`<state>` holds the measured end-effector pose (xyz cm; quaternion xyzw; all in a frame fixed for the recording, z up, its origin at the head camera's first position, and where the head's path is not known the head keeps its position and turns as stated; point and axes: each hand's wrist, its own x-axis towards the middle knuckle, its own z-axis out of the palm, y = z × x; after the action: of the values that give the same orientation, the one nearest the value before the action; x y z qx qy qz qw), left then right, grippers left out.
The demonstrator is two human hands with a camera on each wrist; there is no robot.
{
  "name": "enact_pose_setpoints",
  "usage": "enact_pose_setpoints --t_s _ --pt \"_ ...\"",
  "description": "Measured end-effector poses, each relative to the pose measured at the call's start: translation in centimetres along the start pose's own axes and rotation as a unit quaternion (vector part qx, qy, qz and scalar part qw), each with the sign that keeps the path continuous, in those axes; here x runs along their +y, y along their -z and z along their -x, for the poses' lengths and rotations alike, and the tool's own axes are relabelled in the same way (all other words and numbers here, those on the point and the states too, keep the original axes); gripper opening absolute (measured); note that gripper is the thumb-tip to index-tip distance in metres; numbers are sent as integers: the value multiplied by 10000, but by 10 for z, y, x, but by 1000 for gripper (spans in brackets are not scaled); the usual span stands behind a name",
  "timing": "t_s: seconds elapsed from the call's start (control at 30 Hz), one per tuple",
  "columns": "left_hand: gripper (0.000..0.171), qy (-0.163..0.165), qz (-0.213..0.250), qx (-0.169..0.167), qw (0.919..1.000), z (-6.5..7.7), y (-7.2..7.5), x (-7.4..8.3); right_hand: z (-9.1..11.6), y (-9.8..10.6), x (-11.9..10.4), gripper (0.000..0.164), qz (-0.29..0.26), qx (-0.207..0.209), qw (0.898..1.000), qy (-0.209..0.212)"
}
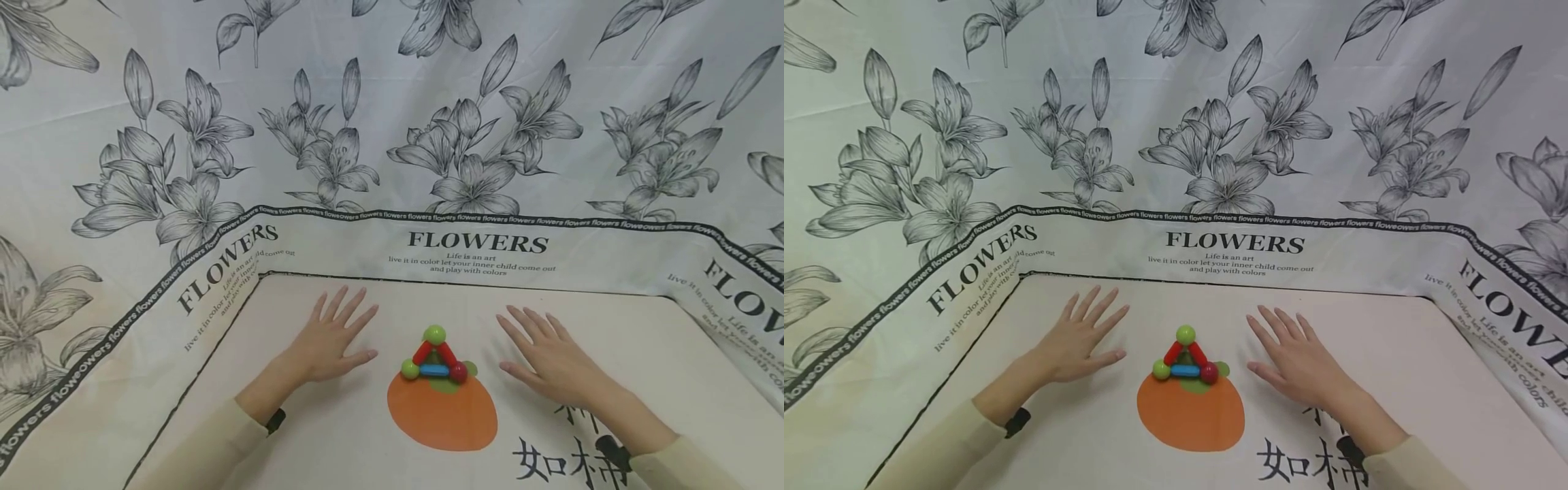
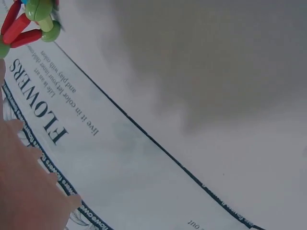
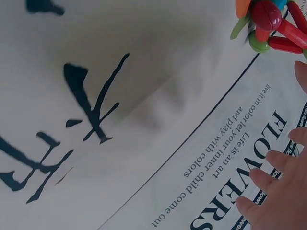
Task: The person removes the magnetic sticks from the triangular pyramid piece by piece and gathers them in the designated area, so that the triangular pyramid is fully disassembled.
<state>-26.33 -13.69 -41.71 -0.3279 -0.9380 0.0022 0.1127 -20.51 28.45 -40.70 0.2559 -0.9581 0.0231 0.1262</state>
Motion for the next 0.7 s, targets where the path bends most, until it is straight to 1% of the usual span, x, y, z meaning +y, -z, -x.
enact_pose_setpoints --t_s 0.1,0.27,0.33,0.43,0.5,0.53,0.63,0.7 --pt "81 -85 250 133 9996 -4 1 7 -5 -2 -7 78 -201 136 9997 19" --pt "81 -184 610 305 9975 -15 -1 18 -14 -5 -23 77 -803 166 9965 -160" --pt "81 -212 764 324 9963 -19 -3 23 -17 -7 -30 75 -1080 158 9937 -247" --pt "79 -209 1214 287 9920 -25 -4 32 -21 -11 -40 70 -1608 172 9861 -386" --pt "76 -144 1650 205 9860 -29 -5 38 -25 -14 -45 64 -2114 136 9762 -456" --pt "73 -109 1915 170 9813 -32 -5 41 -27 -14 -47 61 -2384 109 9698 -499" --pt "63 -40 2668 40 9637 -41 -4 49 -37 -17 -52 51 -3059 -9 9502 -592" --pt "56 -49 3082 35 9513 -48 -3 54 -44 -19 -55 46 -3306 -6 9419 -596"
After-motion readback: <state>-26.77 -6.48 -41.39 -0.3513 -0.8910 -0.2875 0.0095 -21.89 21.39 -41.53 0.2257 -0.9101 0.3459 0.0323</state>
